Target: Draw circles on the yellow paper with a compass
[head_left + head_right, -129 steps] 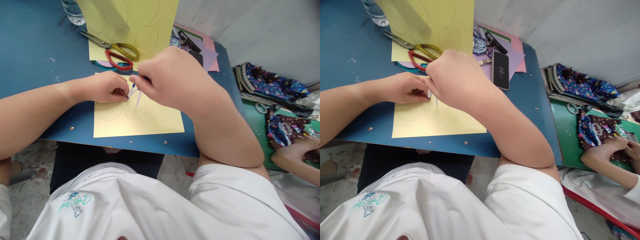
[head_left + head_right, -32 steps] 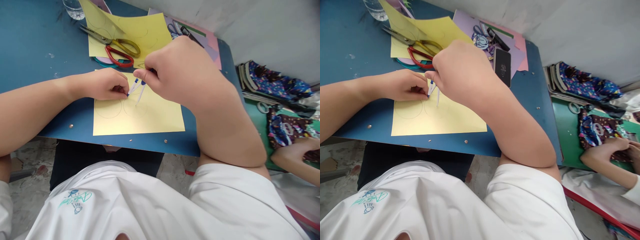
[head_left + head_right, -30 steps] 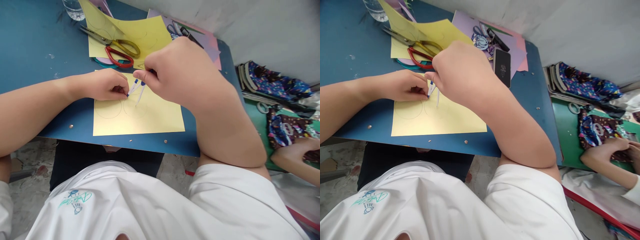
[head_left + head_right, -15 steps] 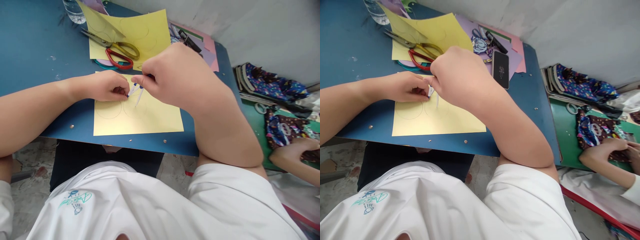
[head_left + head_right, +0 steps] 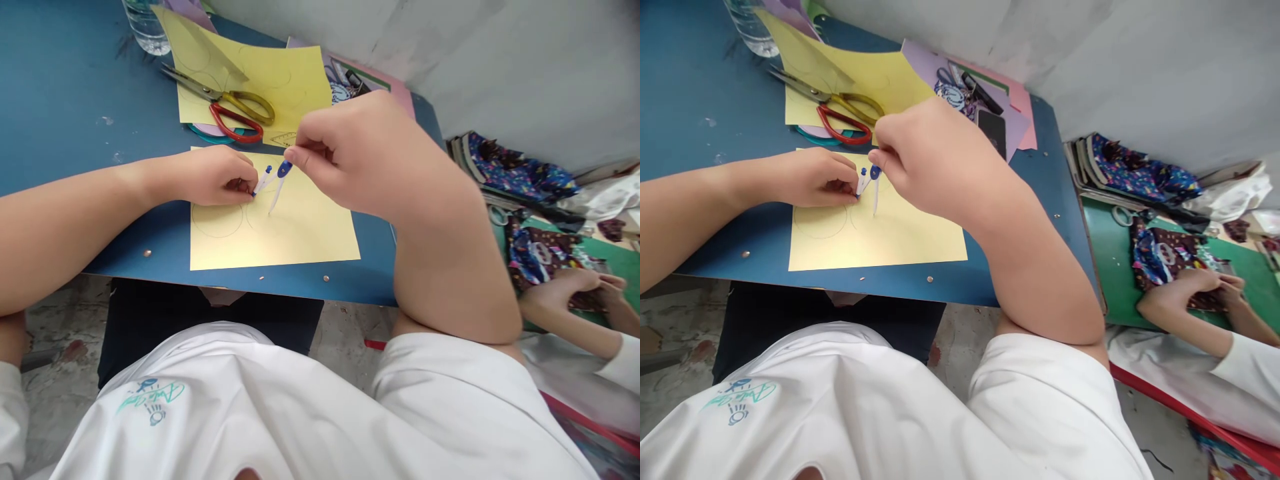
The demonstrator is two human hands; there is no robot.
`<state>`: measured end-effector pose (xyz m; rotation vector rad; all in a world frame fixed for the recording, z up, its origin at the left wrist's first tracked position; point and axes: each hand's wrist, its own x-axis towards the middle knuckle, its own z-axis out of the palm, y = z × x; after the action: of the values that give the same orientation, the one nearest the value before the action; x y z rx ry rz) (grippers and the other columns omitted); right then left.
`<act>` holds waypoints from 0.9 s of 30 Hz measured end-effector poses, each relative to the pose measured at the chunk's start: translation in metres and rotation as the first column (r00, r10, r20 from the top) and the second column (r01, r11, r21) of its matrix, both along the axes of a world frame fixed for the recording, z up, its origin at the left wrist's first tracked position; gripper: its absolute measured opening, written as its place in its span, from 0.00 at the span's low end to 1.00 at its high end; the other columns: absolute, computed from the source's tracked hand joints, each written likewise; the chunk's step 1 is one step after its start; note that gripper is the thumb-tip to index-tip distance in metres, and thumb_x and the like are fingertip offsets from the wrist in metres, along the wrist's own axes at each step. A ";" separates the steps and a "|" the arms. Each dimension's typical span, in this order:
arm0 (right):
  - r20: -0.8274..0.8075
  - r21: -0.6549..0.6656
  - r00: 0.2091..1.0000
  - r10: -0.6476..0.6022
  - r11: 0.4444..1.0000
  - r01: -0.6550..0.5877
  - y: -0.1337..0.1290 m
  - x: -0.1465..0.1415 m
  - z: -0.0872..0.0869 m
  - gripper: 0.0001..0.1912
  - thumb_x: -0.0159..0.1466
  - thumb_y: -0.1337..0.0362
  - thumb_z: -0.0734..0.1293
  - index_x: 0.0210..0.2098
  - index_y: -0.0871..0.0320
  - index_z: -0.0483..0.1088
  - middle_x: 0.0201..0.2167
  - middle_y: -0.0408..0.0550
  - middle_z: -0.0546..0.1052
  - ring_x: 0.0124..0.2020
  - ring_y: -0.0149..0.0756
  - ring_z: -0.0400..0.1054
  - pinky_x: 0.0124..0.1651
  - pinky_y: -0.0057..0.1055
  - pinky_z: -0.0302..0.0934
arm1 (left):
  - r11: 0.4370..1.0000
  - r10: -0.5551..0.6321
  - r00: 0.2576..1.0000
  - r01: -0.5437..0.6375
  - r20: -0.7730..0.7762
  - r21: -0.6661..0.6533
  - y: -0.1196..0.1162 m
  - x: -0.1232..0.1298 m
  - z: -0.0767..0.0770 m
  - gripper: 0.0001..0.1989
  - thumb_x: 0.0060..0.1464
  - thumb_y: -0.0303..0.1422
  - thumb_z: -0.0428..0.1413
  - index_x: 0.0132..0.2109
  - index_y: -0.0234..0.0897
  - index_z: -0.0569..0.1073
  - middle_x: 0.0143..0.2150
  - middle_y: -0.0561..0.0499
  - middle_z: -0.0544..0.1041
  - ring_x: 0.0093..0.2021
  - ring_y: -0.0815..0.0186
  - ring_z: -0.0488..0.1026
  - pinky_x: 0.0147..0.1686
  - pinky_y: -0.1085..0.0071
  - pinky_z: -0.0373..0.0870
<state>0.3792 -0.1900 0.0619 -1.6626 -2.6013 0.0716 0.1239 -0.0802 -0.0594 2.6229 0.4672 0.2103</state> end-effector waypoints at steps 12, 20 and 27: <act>-0.014 0.097 1.000 0.019 0.995 -0.017 0.000 -0.001 -0.013 0.20 0.82 0.54 0.66 0.32 0.48 0.68 0.35 0.51 0.81 0.40 0.51 0.74 0.43 0.43 0.58 | 0.999 0.016 1.000 -0.016 -0.021 0.035 -0.004 0.001 0.005 0.18 0.77 0.48 0.58 0.42 0.43 0.82 0.37 0.50 0.81 0.40 0.60 0.72 0.45 0.63 0.67; 0.070 0.175 0.997 0.034 0.983 -0.046 0.000 0.001 -0.016 0.19 0.78 0.64 0.65 0.31 0.48 0.57 0.31 0.49 0.77 0.36 0.48 0.69 0.40 0.45 0.57 | 0.999 0.016 0.999 -0.017 -0.030 -0.029 -0.004 0.001 0.010 0.18 0.75 0.51 0.59 0.44 0.45 0.86 0.40 0.47 0.84 0.41 0.57 0.73 0.47 0.59 0.70; 0.059 0.151 0.998 0.030 0.988 -0.038 -0.002 -0.002 -0.015 0.16 0.78 0.64 0.66 0.33 0.50 0.60 0.33 0.49 0.77 0.38 0.47 0.70 0.41 0.43 0.54 | 0.998 0.054 0.996 -0.055 -0.069 -0.024 -0.005 0.002 0.009 0.20 0.75 0.54 0.59 0.41 0.46 0.82 0.37 0.48 0.82 0.40 0.58 0.70 0.46 0.60 0.67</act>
<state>0.3774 -0.1919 0.0466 -1.5921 -2.6019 -0.1707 0.1264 -0.0852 -0.0505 2.6007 0.5618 0.1310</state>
